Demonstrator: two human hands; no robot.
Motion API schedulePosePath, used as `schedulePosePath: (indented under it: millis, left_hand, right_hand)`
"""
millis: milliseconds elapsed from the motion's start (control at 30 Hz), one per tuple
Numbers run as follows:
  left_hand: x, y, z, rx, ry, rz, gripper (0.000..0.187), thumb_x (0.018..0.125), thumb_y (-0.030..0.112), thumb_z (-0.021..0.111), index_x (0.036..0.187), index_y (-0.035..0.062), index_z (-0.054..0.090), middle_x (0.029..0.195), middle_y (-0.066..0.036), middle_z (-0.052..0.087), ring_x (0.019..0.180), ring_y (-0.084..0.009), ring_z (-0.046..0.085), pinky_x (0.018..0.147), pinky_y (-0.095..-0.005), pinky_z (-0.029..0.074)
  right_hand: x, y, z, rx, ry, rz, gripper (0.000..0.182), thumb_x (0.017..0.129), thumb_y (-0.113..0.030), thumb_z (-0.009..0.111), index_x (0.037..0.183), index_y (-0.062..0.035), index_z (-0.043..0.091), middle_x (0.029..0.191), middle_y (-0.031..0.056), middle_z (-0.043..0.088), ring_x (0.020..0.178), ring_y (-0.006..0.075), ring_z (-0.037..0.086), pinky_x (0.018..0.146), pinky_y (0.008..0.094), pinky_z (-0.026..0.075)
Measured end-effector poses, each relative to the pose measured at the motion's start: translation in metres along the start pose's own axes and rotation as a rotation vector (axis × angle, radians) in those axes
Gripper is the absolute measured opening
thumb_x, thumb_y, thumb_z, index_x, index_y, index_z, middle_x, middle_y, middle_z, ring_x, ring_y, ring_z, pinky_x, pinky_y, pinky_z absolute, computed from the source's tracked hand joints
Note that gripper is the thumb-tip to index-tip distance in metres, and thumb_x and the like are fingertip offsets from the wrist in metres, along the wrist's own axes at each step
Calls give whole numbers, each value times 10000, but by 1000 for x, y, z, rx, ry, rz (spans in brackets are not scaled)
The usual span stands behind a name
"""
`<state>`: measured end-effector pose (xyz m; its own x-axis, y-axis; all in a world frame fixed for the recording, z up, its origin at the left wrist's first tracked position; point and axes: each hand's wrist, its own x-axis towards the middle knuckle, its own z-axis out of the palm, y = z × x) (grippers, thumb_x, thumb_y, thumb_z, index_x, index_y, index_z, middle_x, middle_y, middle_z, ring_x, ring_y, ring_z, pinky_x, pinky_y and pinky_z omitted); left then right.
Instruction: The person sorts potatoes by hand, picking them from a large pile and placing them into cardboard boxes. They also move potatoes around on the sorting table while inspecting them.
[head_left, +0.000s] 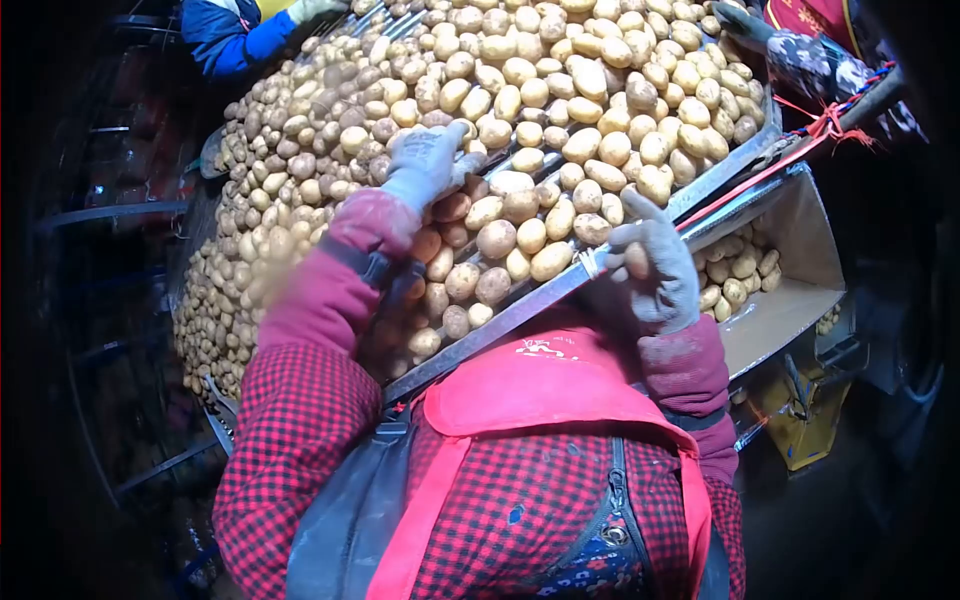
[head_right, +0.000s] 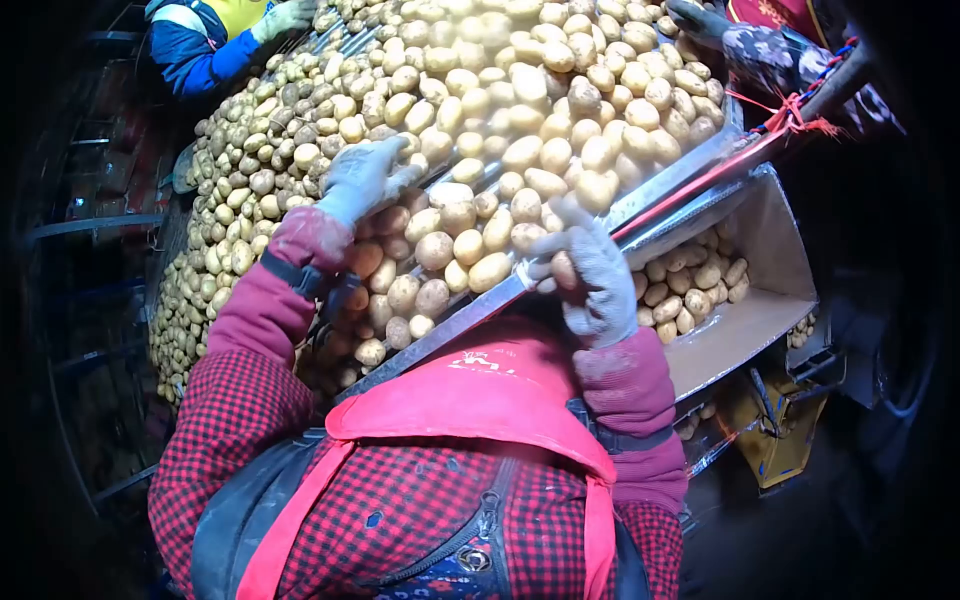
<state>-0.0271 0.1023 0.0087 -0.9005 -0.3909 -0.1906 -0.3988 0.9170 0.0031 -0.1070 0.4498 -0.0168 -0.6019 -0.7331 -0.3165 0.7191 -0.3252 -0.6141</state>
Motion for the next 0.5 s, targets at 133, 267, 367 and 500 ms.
schedulePosePath:
  millis: [133,267,367,500]
  left_hand:
    - [29,15,27,106,-145,-8,489,879,475,719,1147,93,570,1161,-165,662,1056,-395,675,898,-515,510]
    - [26,8,32,36,-134,-38,478,910,469,684,1254,141,632,1156,-180,716,1129,-353,685,946,-510,519]
    - [13,-1,23,-182,-26,-59,513,909,467,685,1320,165,632,1162,-195,720,1109,-369,688,946,-506,521]
    - [-31,46,-10,-797,-5,189,554,906,366,726,1412,170,609,1216,-144,725,1071,-326,699,935,-433,548]
  right_hand:
    - [16,20,8,47,-31,63,594,1055,-363,589,1509,-2,458,1085,123,699,877,188,687,744,288,554]
    - [20,23,10,39,-24,61,616,1050,-432,578,1501,-25,479,1135,131,676,927,199,682,789,302,549]
    - [21,22,10,-27,-8,39,620,1060,-464,546,1508,-42,478,1151,126,674,945,194,682,790,296,544]
    - [16,16,18,108,-81,158,546,1088,-289,528,1577,-85,395,1252,130,638,972,156,641,735,245,508]
